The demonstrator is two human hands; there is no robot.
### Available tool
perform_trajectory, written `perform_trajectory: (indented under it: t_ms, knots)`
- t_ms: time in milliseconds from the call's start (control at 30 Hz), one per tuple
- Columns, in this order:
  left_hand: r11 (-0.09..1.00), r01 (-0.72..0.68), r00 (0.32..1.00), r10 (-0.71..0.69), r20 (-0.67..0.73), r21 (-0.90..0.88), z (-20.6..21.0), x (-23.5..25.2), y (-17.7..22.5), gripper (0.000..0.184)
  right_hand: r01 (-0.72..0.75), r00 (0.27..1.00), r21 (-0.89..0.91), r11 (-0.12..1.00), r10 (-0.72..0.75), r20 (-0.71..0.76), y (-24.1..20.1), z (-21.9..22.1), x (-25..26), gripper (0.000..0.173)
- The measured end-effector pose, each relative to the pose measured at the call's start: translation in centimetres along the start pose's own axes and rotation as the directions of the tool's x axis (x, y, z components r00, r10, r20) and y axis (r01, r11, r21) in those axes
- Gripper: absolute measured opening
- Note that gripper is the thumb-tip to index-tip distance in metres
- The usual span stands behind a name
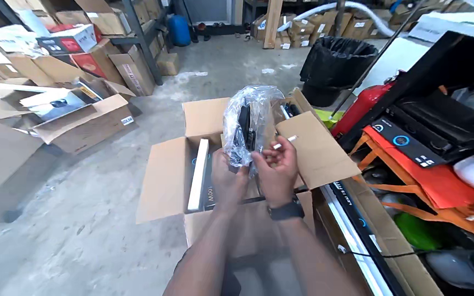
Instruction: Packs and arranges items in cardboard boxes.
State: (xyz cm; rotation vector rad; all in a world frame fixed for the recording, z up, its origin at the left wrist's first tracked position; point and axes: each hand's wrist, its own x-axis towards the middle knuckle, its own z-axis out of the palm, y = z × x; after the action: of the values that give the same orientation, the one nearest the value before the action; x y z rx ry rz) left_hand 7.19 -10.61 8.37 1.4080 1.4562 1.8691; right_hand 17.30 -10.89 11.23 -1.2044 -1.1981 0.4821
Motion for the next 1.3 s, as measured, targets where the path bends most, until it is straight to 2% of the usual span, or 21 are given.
perform_trajectory:
  t_ms: [67, 200, 300, 400, 467, 567, 633, 733, 867, 1000, 1067, 1167, 1300]
  knots:
    - [1.0, -0.009, 1.0, 0.009, 0.001, 0.001, -0.2, 0.0, -0.1, 0.032, -0.031, 0.999, -0.136, 0.99, 0.033, 0.013, 0.2, 1.1, 0.5, 0.069]
    - [0.999, 0.048, 0.998, -0.048, 0.042, 0.007, -1.0, 0.5, -0.1, 0.033, 0.091, 0.996, -0.339, 0.937, -0.092, 0.012, 0.7, 0.3, 1.3, 0.05]
    - [0.999, 0.044, 0.998, -0.043, 0.053, -0.014, -1.5, 0.8, -0.3, 0.027, 0.173, 0.983, -0.377, 0.91, -0.182, 0.011, 0.8, -0.7, 2.8, 0.048]
    - [0.998, 0.039, 0.998, -0.037, 0.047, -0.04, -2.0, 1.2, -0.3, 0.026, 0.228, 0.973, -0.337, 0.914, -0.227, 0.042, 0.8, -1.2, 4.7, 0.049]
    - [0.998, 0.047, 0.998, -0.045, 0.049, -0.044, -2.4, 1.5, -0.2, 0.027, 0.148, 0.989, -0.279, 0.949, -0.145, 0.031, 0.5, -1.0, 6.3, 0.05]
    - [0.997, 0.06, 0.997, -0.058, 0.048, -0.041, -2.9, 2.0, -0.1, 0.031, -0.076, 0.996, -0.214, 0.974, 0.086, 0.039, 0.1, -0.6, 8.0, 0.055]
    - [0.993, 0.094, 0.994, -0.09, 0.054, -0.069, -3.2, 2.2, 0.1, 0.032, -0.255, 0.963, -0.136, 0.957, 0.264, 0.047, 0.2, -0.2, 8.7, 0.061]
    - [0.982, 0.141, 0.989, -0.135, 0.055, -0.123, -3.6, 2.6, 0.3, 0.032, -0.489, 0.869, 0.024, 0.872, 0.485, 0.095, 0.6, 0.9, 8.8, 0.063]
    - [0.982, 0.118, 0.993, -0.113, 0.044, -0.147, -3.6, 2.8, 0.3, 0.03, -0.648, 0.76, 0.107, 0.754, 0.634, 0.141, 1.9, 2.4, 7.7, 0.059]
    - [0.979, 0.122, 0.992, -0.114, 0.059, -0.163, -3.4, 2.7, 0.3, 0.03, -0.701, 0.713, 0.148, 0.698, 0.684, 0.154, 2.7, 2.6, 6.6, 0.054]
    - [0.976, 0.127, 0.991, -0.116, 0.073, -0.176, -3.2, 2.5, 0.3, 0.03, -0.678, 0.735, 0.163, 0.717, 0.663, 0.143, 3.1, 2.0, 6.0, 0.048]
    - [0.975, 0.14, 0.988, -0.125, 0.096, -0.171, -3.0, 2.3, 0.7, 0.03, -0.589, 0.808, 0.142, 0.796, 0.573, 0.141, 3.3, 0.3, 3.8, 0.044]
    - [0.982, 0.114, 0.987, -0.095, 0.129, -0.15, -2.4, 1.9, 0.6, 0.032, -0.38, 0.923, 0.048, 0.924, 0.374, 0.094, 3.5, -1.6, 1.3, 0.042]
